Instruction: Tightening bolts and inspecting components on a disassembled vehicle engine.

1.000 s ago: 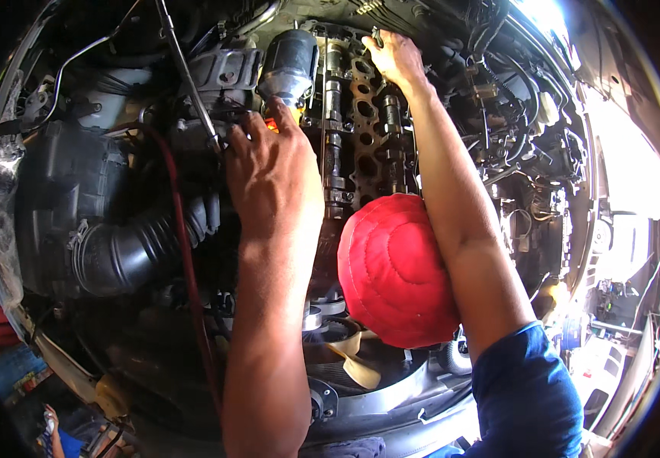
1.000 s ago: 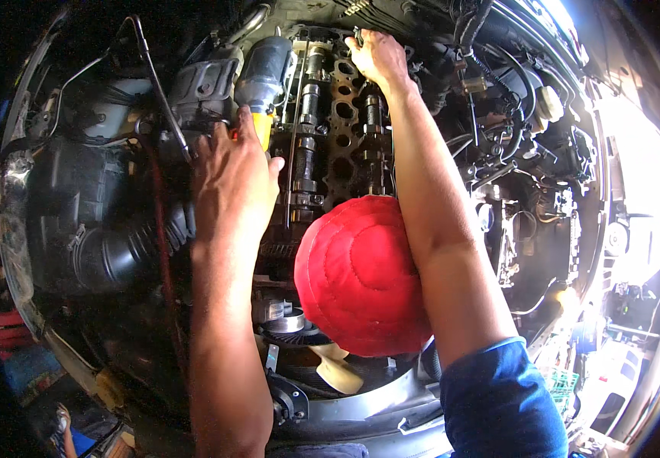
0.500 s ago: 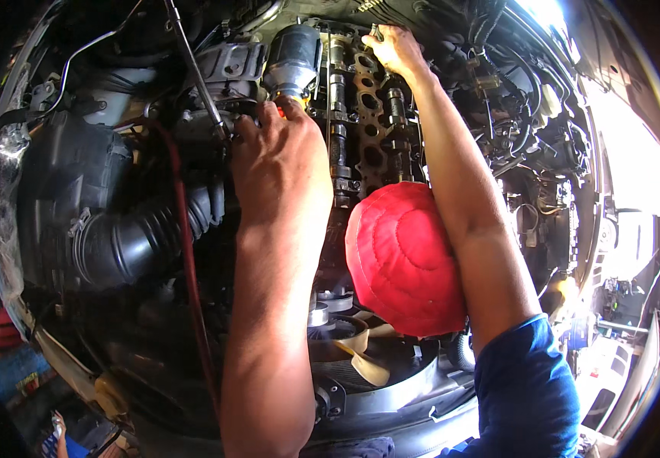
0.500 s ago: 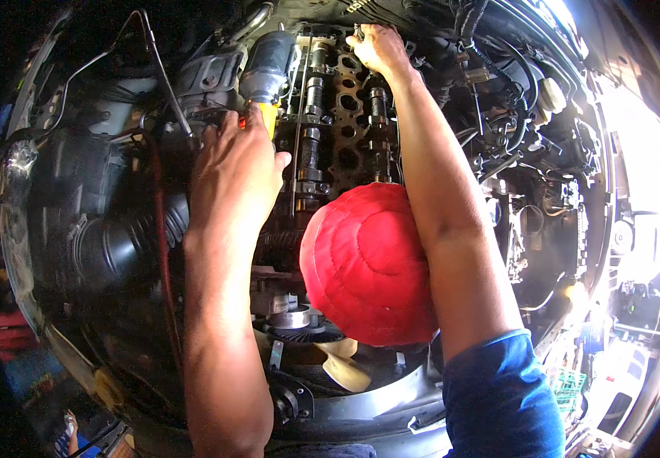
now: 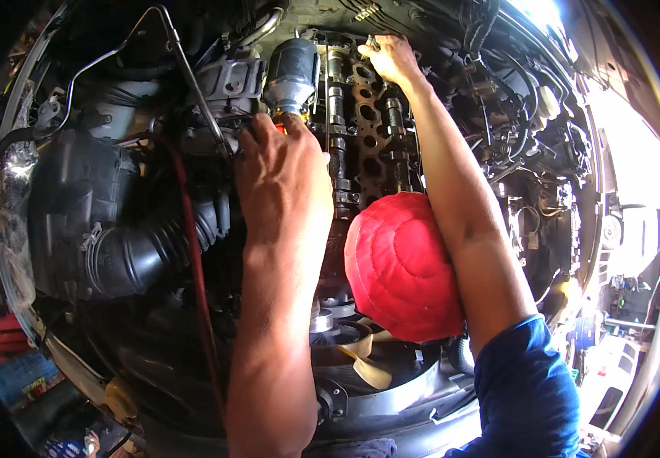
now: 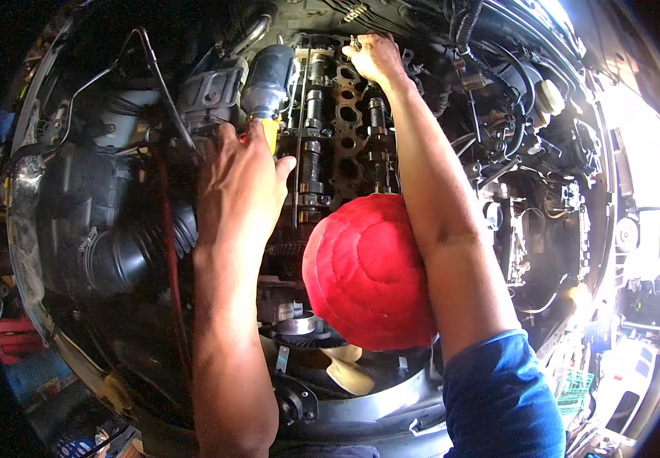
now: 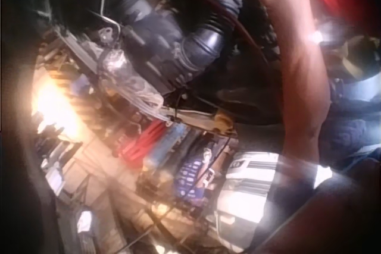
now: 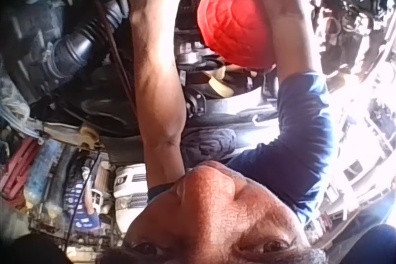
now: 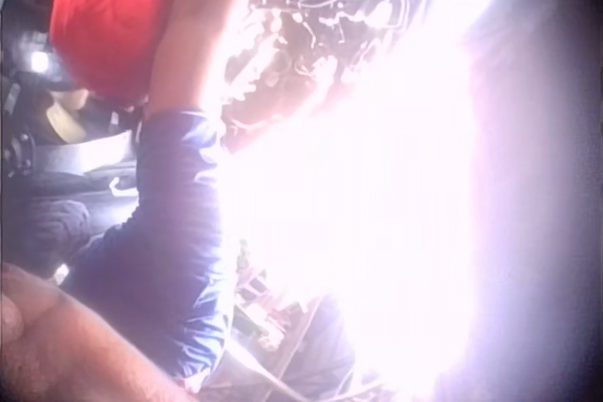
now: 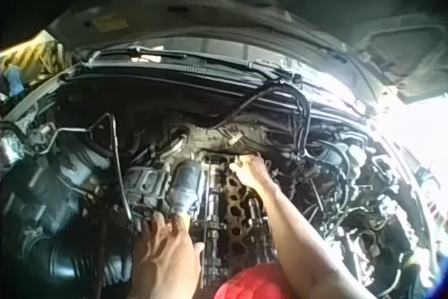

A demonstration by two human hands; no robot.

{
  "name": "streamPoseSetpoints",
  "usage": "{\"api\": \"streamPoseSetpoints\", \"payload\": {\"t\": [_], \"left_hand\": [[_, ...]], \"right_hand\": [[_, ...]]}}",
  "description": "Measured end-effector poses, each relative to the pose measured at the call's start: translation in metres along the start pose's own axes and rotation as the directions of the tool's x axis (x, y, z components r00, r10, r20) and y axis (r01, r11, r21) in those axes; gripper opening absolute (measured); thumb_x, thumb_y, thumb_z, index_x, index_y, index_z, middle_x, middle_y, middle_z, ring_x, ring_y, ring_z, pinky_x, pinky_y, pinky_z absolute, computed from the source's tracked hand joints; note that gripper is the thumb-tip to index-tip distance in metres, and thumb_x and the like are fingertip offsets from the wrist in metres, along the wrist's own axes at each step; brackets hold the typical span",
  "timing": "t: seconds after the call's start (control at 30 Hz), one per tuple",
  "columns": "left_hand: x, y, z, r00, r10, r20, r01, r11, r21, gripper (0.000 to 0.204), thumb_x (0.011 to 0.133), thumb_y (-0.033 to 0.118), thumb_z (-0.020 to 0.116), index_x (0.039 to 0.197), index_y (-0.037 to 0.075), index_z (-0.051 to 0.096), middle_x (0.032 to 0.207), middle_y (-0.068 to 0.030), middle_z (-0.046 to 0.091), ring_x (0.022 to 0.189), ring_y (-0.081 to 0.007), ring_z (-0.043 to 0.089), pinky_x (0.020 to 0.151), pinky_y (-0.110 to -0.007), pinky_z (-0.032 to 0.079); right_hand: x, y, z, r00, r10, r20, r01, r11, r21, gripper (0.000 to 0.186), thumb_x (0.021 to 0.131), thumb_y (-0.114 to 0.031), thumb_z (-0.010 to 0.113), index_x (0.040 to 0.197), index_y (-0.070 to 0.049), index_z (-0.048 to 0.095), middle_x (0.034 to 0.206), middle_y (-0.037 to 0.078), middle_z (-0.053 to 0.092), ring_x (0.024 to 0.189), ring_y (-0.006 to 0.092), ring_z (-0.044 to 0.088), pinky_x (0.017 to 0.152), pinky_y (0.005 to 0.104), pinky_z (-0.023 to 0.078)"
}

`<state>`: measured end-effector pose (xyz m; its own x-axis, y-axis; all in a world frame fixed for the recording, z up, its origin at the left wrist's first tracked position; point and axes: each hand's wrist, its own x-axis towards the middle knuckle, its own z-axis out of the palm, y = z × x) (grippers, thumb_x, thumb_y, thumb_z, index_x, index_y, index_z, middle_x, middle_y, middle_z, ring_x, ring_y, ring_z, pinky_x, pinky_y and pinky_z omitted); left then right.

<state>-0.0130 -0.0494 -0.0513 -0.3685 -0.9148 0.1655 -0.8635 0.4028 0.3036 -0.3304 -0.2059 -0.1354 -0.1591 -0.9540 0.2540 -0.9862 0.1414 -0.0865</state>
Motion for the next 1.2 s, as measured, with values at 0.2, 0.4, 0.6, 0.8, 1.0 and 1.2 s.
{"api": "streamPoseSetpoints", "payload": {"t": [0.2,0.4,0.6,0.8,1.0,1.2], "left_hand": [[0.0004,-0.0008,-0.0050,0.999,-0.015,0.035,0.017,0.998,-0.061,0.042,0.096,0.025,0.071,0.123,-0.005,0.062,0.113,-0.0265,0.064,0.107,-0.0411,0.066,0.093,-0.049,0.054],[0.0025,-0.0017,-0.0042,0.999,-0.006,0.034,0.008,0.999,-0.052,0.039,0.097,0.028,0.070,0.120,-0.003,0.063,0.109,-0.0249,0.067,0.104,-0.0406,0.067,0.091,-0.049,0.054],[0.0049,-0.0015,-0.0038,0.998,-0.021,0.052,0.024,0.998,-0.058,0.039,0.097,0.028,0.069,0.120,-0.003,0.063,0.109,-0.0256,0.067,0.106,-0.0404,0.067,0.091,-0.049,0.054],[0.0038,-0.0016,-0.0032,0.997,-0.024,0.068,0.029,0.997,-0.065,0.040,0.097,0.028,0.069,0.121,-0.003,0.063,0.110,-0.0256,0.068,0.106,-0.0406,0.067,0.092,-0.049,0.053],[0.0028,-0.0023,-0.0012,0.999,0.004,0.035,-0.002,0.999,-0.049,0.036,0.097,0.028,0.069,0.117,-0.002,0.065,0.105,-0.0232,0.068,0.102,-0.0378,0.068,0.091,-0.048,0.052],[0.0044,-0.0035,-0.0027,0.998,-0.003,0.059,0.007,0.998,-0.059,0.040,0.097,0.028,0.069,0.121,-0.002,0.062,0.104,-0.0250,0.068,0.101,-0.0410,0.067,0.090,-0.050,0.053]], "right_hand": [[-0.0020,-0.0049,-0.0062,0.994,0.072,0.081,-0.079,0.994,0.082,0.053,0.096,-0.048,0.065,0.122,-0.002,0.070,0.123,0.022,0.071,0.120,0.0377,0.064,0.110,0.0465,0.045],[-0.0057,-0.0064,-0.0018,0.998,-0.004,-0.067,0.007,0.999,0.048,0.051,0.098,-0.047,0.063,0.121,-0.003,0.071,0.121,0.022,0.071,0.118,0.0356,0.066,0.112,0.0472,0.043],[-0.0028,-0.0064,-0.0041,0.999,0.034,0.019,-0.035,0.998,0.050,0.050,0.097,-0.046,0.063,0.122,-0.004,0.070,0.122,0.021,0.071,0.120,0.0353,0.065,0.113,0.0470,0.043],[-0.0047,-0.0073,-0.0041,0.999,0.050,-0.013,-0.049,0.993,0.107,0.048,0.097,-0.046,0.064,0.119,-0.004,0.071,0.123,0.021,0.071,0.123,0.0364,0.063,0.110,0.0483,0.045],[-0.0058,-0.0066,0.0002,0.996,0.007,-0.090,0.001,0.997,0.080,0.042,0.095,-0.042,0.067,0.114,-0.005,0.073,0.117,0.021,0.072,0.118,0.0370,0.065,0.111,0.0497,0.043],[-0.0059,-0.0086,-0.0058,0.999,-0.017,-0.043,0.020,0.997,0.072,0.037,0.095,-0.040,0.067,0.106,-0.005,0.073,0.108,0.021,0.074,0.112,0.0362,0.067,0.112,0.0500,0.041]]}}
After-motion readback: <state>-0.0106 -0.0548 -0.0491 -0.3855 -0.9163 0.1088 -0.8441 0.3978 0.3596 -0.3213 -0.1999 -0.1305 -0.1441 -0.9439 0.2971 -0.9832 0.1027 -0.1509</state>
